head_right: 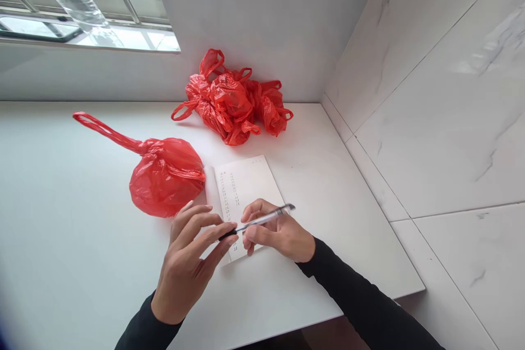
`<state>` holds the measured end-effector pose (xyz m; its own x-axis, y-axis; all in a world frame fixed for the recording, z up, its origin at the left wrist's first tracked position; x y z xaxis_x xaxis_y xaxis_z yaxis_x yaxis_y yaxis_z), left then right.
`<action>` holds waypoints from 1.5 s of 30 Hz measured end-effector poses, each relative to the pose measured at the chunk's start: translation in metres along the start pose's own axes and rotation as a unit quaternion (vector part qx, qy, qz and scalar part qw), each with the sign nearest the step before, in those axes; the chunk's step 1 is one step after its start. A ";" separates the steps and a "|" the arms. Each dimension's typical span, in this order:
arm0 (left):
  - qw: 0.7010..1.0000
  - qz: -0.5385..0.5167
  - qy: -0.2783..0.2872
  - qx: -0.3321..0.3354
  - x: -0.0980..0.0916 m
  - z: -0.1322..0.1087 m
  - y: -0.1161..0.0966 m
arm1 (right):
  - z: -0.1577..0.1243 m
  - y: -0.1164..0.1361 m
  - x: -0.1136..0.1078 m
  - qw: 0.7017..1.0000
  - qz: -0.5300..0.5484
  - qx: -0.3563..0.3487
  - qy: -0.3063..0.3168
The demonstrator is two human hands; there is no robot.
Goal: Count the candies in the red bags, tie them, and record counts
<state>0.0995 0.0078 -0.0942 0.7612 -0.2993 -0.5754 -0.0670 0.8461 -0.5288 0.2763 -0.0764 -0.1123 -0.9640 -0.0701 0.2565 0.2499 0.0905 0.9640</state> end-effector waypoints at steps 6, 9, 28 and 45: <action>0.997 -0.010 -0.072 -0.040 0.003 -0.001 -0.015 | 0.016 0.016 -0.016 0.985 -0.101 -0.018 -0.141; 0.996 -0.071 0.053 0.025 0.027 -0.007 -0.034 | 0.027 0.017 -0.029 0.974 -0.148 0.000 -0.172; 0.994 -0.003 0.099 0.040 0.094 -0.027 -0.037 | 0.042 -0.003 -0.007 0.867 -0.422 -0.062 -0.258; 0.995 -0.004 0.098 0.012 0.099 -0.029 -0.038 | 0.044 -0.004 -0.010 0.854 -0.450 -0.050 -0.258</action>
<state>0.1589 -0.0671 -0.1494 0.6217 -0.3843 -0.6825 -0.0441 0.8528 -0.5204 0.2806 -0.0328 -0.1221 -0.6749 0.3822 -0.6312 -0.6314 0.1436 0.7620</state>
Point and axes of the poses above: each hand's wrist, its own z-axis towards the middle knuckle, its own x-axis out of the palm, y = z × x, the point moved 2 cm from there along z, towards the middle knuckle, and after that the axes turned 10 degrees about -z, right-handed, at the moved point
